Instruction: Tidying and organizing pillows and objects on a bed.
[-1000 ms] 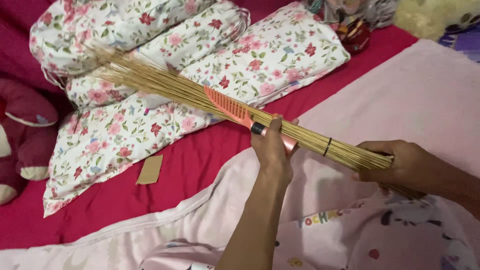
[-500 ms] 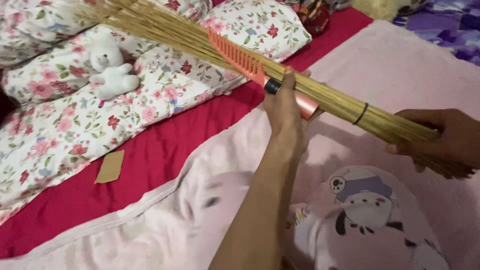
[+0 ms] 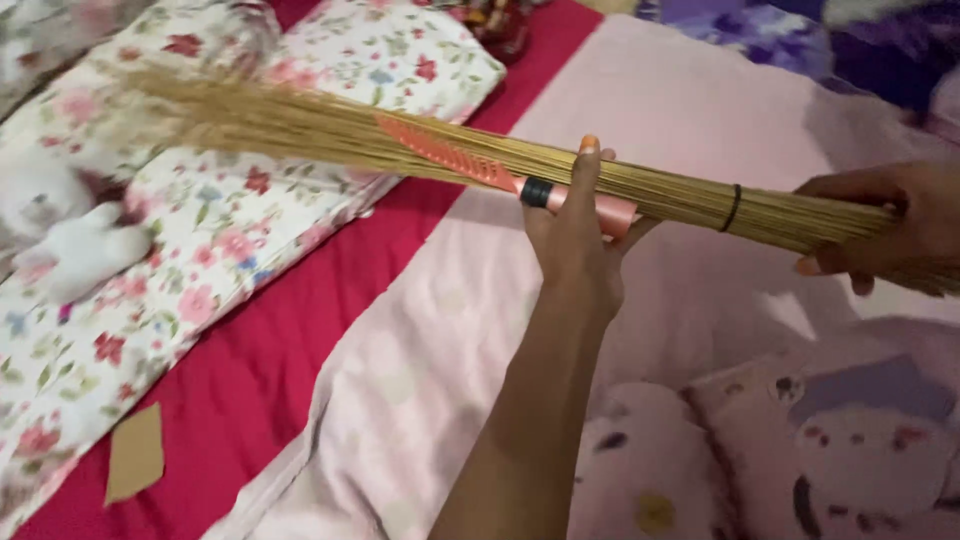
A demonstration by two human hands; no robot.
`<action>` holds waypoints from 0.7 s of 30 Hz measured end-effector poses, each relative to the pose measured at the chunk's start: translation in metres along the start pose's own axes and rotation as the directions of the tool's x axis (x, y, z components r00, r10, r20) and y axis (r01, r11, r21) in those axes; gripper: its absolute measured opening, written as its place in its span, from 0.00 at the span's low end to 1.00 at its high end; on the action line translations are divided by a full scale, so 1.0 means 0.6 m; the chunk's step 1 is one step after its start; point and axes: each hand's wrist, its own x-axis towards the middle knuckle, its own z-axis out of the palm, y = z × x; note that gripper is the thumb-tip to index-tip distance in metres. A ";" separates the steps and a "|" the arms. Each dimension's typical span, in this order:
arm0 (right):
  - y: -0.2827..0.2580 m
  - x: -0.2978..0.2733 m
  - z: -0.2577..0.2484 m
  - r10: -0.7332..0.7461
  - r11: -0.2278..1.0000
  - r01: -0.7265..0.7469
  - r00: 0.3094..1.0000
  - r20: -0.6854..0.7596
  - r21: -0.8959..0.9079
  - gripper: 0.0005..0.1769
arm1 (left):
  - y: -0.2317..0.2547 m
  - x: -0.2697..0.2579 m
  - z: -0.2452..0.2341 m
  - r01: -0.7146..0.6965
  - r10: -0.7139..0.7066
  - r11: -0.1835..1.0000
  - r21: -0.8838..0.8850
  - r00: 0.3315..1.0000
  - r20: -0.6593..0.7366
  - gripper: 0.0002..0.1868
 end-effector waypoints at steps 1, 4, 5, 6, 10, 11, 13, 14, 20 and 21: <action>0.008 -0.010 0.003 0.027 1.000 -0.027 1.000 -0.003 0.015 0.35 | -0.011 -0.001 -0.001 0.027 -0.027 1.000 0.009 1.000 0.012 0.24; -0.006 -0.038 -0.017 0.028 0.999 -0.029 0.997 -0.072 -0.015 0.39 | -0.023 0.016 0.007 0.074 -0.075 0.997 0.030 0.996 0.038 0.25; -0.021 -0.053 -0.024 0.036 0.995 -0.042 0.997 -0.062 -0.096 0.39 | -0.028 0.024 0.007 0.092 -0.093 0.996 0.020 0.994 0.050 0.26; -0.030 -0.071 -0.025 0.055 0.983 -0.061 0.998 -0.040 -0.173 0.39 | -0.038 0.028 0.003 0.119 -0.120 0.993 0.012 0.991 0.053 0.26; -0.049 -0.104 -0.030 -0.021 0.973 0.008 0.998 -0.053 -0.232 0.37 | -0.033 0.047 0.020 0.159 -0.161 0.986 0.058 0.987 0.021 0.28; -0.070 -0.122 -0.033 0.054 0.964 -0.062 0.998 -0.037 -0.260 0.34 | -0.029 0.045 0.025 0.172 -0.172 0.982 0.081 0.985 -0.005 0.27; -0.084 -0.143 -0.048 0.142 0.947 -0.154 0.988 -0.063 -0.283 0.32 | -0.028 0.052 0.047 0.185 -0.187 0.978 0.097 0.982 0.010 0.27; -0.072 -0.148 -0.046 0.119 0.965 -0.131 0.991 -0.067 -0.228 0.33 | -0.035 0.052 0.051 0.189 -0.191 0.977 0.097 0.981 0.015 0.27; -0.027 -0.215 -0.030 0.226 0.970 -0.237 0.962 -0.154 -0.061 0.34 | -0.094 0.022 0.090 0.249 -0.265 0.957 0.148 0.960 0.096 0.32; -0.014 -0.230 -0.030 0.261 0.961 -0.272 0.951 -0.163 -0.049 0.35 | -0.098 0.005 0.106 0.301 -0.314 0.931 0.207 0.949 0.032 0.35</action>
